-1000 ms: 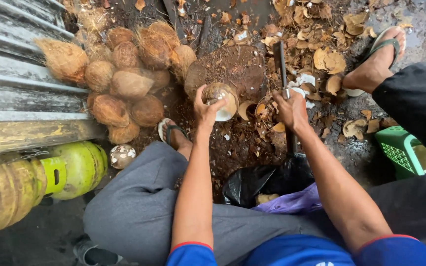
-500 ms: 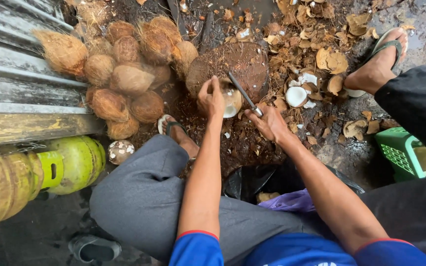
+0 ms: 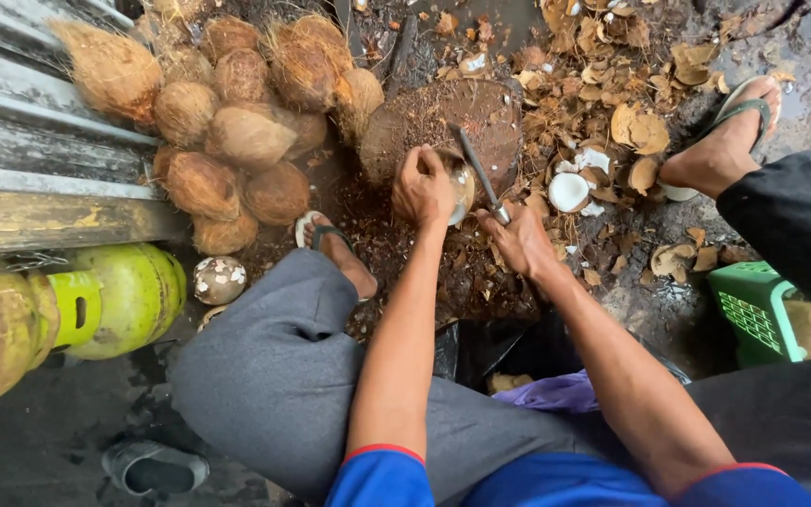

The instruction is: The person sits on the ground and uses a machete to peel the husk off a coconut. They repeatedly strike the coconut against a wooden stump to remove the outer layer and then split the coconut open.

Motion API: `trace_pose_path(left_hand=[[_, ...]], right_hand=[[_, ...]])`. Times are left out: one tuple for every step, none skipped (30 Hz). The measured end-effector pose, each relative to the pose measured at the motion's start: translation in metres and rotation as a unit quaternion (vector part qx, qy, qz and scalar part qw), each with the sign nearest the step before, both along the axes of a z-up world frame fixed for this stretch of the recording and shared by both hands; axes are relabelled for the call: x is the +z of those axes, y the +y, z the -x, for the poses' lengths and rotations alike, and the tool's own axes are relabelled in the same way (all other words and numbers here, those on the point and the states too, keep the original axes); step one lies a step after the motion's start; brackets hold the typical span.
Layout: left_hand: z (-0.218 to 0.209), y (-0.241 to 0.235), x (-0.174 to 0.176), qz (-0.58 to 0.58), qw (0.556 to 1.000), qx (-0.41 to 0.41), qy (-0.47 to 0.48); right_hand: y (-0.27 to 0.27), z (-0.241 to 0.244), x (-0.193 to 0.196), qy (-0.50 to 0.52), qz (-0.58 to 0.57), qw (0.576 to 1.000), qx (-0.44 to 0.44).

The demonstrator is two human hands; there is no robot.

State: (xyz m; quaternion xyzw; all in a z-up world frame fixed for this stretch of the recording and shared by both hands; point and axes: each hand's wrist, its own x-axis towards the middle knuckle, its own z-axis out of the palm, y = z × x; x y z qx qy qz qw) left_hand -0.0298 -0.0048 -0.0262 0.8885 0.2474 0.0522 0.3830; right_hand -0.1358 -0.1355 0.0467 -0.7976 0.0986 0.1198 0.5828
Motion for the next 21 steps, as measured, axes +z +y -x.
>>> trace_pose_path(left_hand=[[0.004, 0.0, -0.004, -0.001, 1.0, 0.008, -0.024], [0.007, -0.004, -0.003, -0.001, 1.0, 0.009, -0.021], [0.006, -0.005, -0.002, -0.01, 0.999, 0.012, -0.039], [0.006, -0.006, 0.0, -0.018, 0.998, 0.015, -0.058], [0.008, -0.006, -0.002, -0.018, 0.998, 0.015, -0.055], [0.01, -0.006, -0.003, -0.027, 0.998, 0.017, -0.059], [0.006, -0.007, -0.003, -0.033, 0.997, 0.019, -0.069], [0.006, -0.007, -0.003, -0.031, 0.997, 0.019, -0.072], [0.008, -0.007, -0.003, -0.041, 0.995, 0.017, -0.085], [0.009, -0.007, -0.004, -0.05, 0.994, 0.015, -0.097], [0.009, -0.007, -0.002, -0.049, 0.994, 0.011, -0.102], [0.008, -0.006, 0.0, -0.049, 0.994, 0.003, -0.094], [0.015, -0.003, -0.001, -0.05, 0.995, 0.005, -0.081], [0.005, -0.002, 0.013, -0.052, 0.995, 0.01, -0.08], [0.009, 0.001, 0.025, -0.006, 0.999, -0.01, -0.033], [0.012, 0.003, 0.039, 0.04, 0.999, -0.028, 0.014], [0.007, 0.008, 0.033, 0.04, 0.999, -0.029, -0.001], [0.002, 0.013, 0.028, 0.061, 0.997, -0.009, 0.038], [0.006, 0.019, 0.021, 0.079, 0.993, 0.013, 0.085], [-0.001, 0.022, 0.026, 0.076, 0.994, 0.013, 0.079], [0.003, 0.023, 0.028, 0.147, 0.988, 0.025, 0.036]], right_hand=[[0.001, 0.001, -0.002, -0.005, -0.018, 1.0, -0.024], [-0.003, -0.001, -0.003, -0.002, -0.018, 1.0, -0.024], [-0.004, -0.006, -0.004, -0.047, -0.045, 0.997, -0.037], [-0.005, -0.011, -0.005, -0.091, -0.071, 0.992, -0.049], [-0.003, -0.009, -0.016, -0.088, -0.071, 0.992, -0.05], [-0.002, -0.006, -0.026, -0.083, -0.081, 0.992, -0.054], [-0.002, -0.009, -0.035, -0.085, -0.09, 0.991, -0.058], [-0.005, -0.005, -0.033, -0.088, -0.088, 0.99, -0.058], [-0.007, 0.0, -0.03, -0.022, -0.052, 0.998, -0.015], [-0.01, 0.005, -0.027, 0.044, -0.015, 0.999, 0.027], [-0.009, 0.007, -0.029, 0.039, -0.015, 0.999, 0.023], [-0.008, 0.009, -0.032, 0.049, -0.018, 0.999, -0.006], [-0.006, 0.015, -0.036, 0.064, -0.022, 0.997, -0.025], [-0.014, -0.007, -0.029, 0.065, -0.023, 0.997, -0.021], [-0.02, -0.013, -0.023, 0.104, -0.102, 0.989, -0.023], [-0.025, -0.021, -0.015, 0.141, -0.18, 0.973, -0.026], [-0.027, -0.022, -0.009, 0.127, -0.18, 0.975, -0.024], [-0.029, -0.023, -0.002, 0.078, -0.115, 0.99, -0.006], [-0.029, -0.015, 0.003, 0.036, -0.053, 0.998, 0.01], [-0.03, -0.022, -0.004, 0.029, -0.056, 0.998, 0.011], [-0.033, -0.017, -0.013, 0.034, -0.072, 0.997, -0.018]])
